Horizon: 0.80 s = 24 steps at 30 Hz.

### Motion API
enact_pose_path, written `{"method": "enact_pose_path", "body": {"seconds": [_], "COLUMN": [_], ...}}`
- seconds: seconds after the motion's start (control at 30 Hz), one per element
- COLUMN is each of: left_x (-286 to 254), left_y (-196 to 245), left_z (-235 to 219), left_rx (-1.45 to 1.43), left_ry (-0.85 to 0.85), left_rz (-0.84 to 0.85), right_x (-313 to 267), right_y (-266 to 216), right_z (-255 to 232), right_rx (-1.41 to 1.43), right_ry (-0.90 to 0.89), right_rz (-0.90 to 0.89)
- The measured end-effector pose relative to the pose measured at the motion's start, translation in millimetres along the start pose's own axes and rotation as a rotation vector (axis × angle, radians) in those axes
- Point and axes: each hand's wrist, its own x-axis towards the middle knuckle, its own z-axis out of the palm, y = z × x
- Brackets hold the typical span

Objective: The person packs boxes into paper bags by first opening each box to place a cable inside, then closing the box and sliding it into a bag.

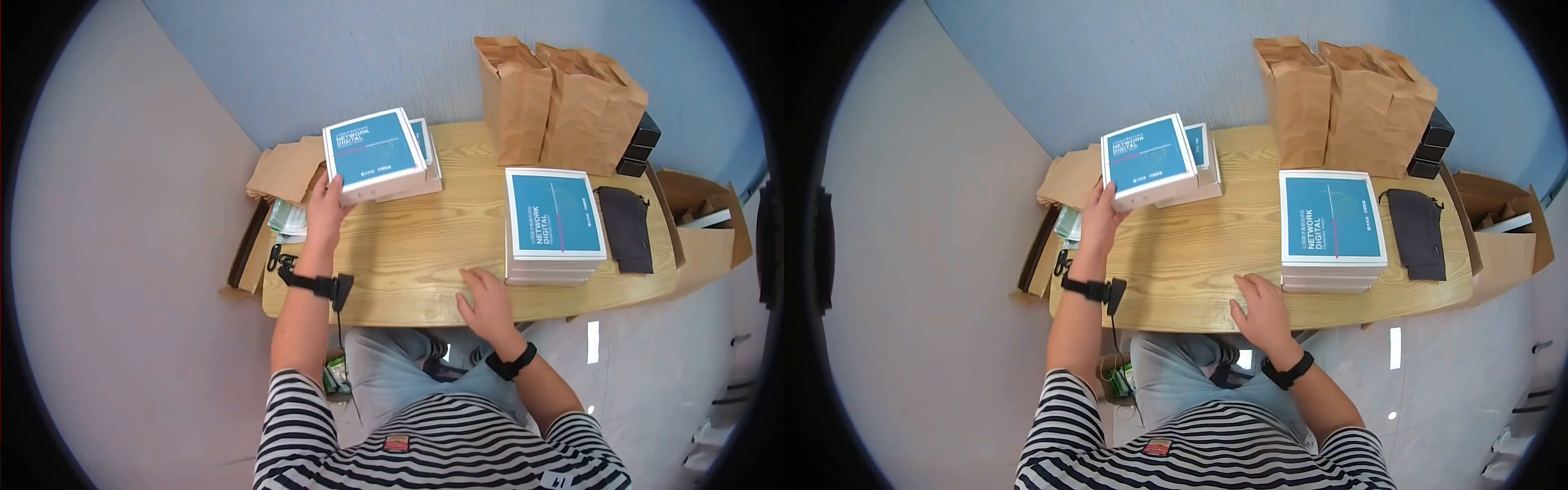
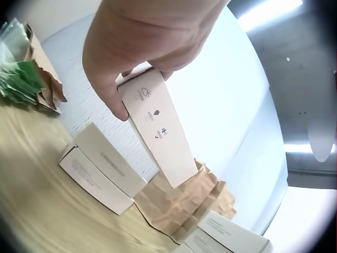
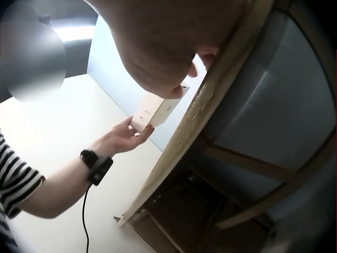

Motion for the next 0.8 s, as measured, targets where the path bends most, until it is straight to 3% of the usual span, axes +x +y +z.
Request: {"method": "enact_pose_path", "body": {"seconds": [0.27,0.33,0.43,0.47,0.53,0.7,0.8], "left_x": [89,108,110,100,81,89,90], "left_y": [-17,-29,-37,-31,-24,-34,-38], "left_z": [20,12,14,22,39,45,53], "left_rx": [0.063,0.397,0.557,0.559,0.249,0.139,0.226], "left_ry": [-0.021,-0.016,-0.005,-0.003,0.003,-0.01,0.007], "left_rz": [-0.066,-0.007,0.002,-0.003,-0.201,-0.253,-0.171], "right_x": [3,4,5,4,5,5,4], "right_y": [0,1,4,4,3,2,2], "right_z": [-2,-1,1,1,1,3,6], "right_rx": [-0.063,-0.051,-0.036,-0.032,-0.041,-0.061,-0.082], "right_ry": [-0.005,-0.011,-0.017,-0.015,-0.016,-0.025,-0.015], "right_rz": [-0.071,-0.067,-0.062,-0.062,-0.065,-0.075,-0.089]}}
